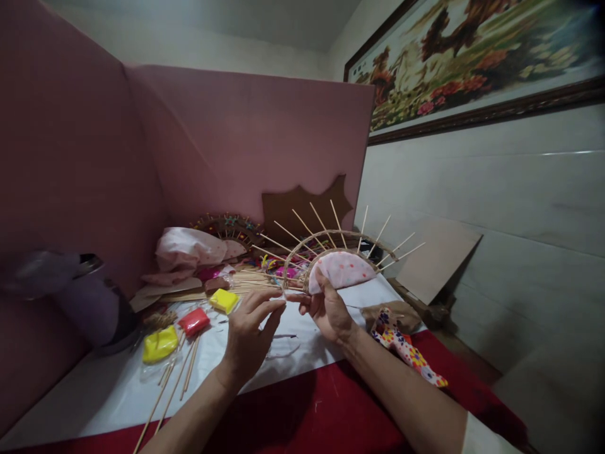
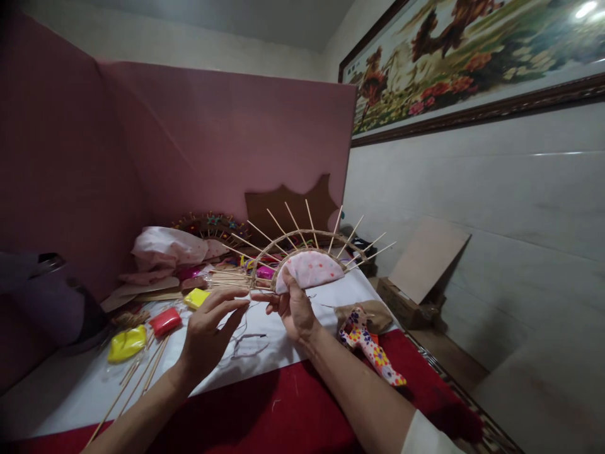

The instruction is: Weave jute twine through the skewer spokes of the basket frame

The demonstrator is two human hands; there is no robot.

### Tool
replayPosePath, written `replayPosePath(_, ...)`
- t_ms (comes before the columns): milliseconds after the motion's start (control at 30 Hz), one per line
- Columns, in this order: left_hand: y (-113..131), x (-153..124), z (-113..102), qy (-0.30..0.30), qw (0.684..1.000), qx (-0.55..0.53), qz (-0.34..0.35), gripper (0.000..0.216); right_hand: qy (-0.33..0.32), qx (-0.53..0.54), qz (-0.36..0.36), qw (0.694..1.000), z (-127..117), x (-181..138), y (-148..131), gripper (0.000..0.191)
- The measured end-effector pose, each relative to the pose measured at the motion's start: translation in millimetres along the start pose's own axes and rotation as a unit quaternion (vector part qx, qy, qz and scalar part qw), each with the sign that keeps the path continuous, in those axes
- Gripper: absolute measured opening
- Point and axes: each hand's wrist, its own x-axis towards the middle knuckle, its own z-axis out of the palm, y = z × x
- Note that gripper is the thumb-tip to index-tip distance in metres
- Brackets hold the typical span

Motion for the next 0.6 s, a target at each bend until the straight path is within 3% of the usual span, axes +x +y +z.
replayPosePath(133,3.7,-2.2,3.2,-0.021,1.0,-0.011,-0.01,0.018,0.002,-0.017,-0.006,1.0,1.2,-1.3,0.4,0.027)
replayPosePath(300,8.1,-4.6,3.2,-0.003,1.0,-0.009,-0.018,0.012,0.001,-0.015,0.002,1.0,-0.1,-1.6,0.7,0.023)
replayPosePath(600,-0.3,-0.7,-3.7,0.027,0.996,0.036,0.078,0.009,-0.021,0.006,0.04,0.999,-3.6,0.9,3.1,0.023)
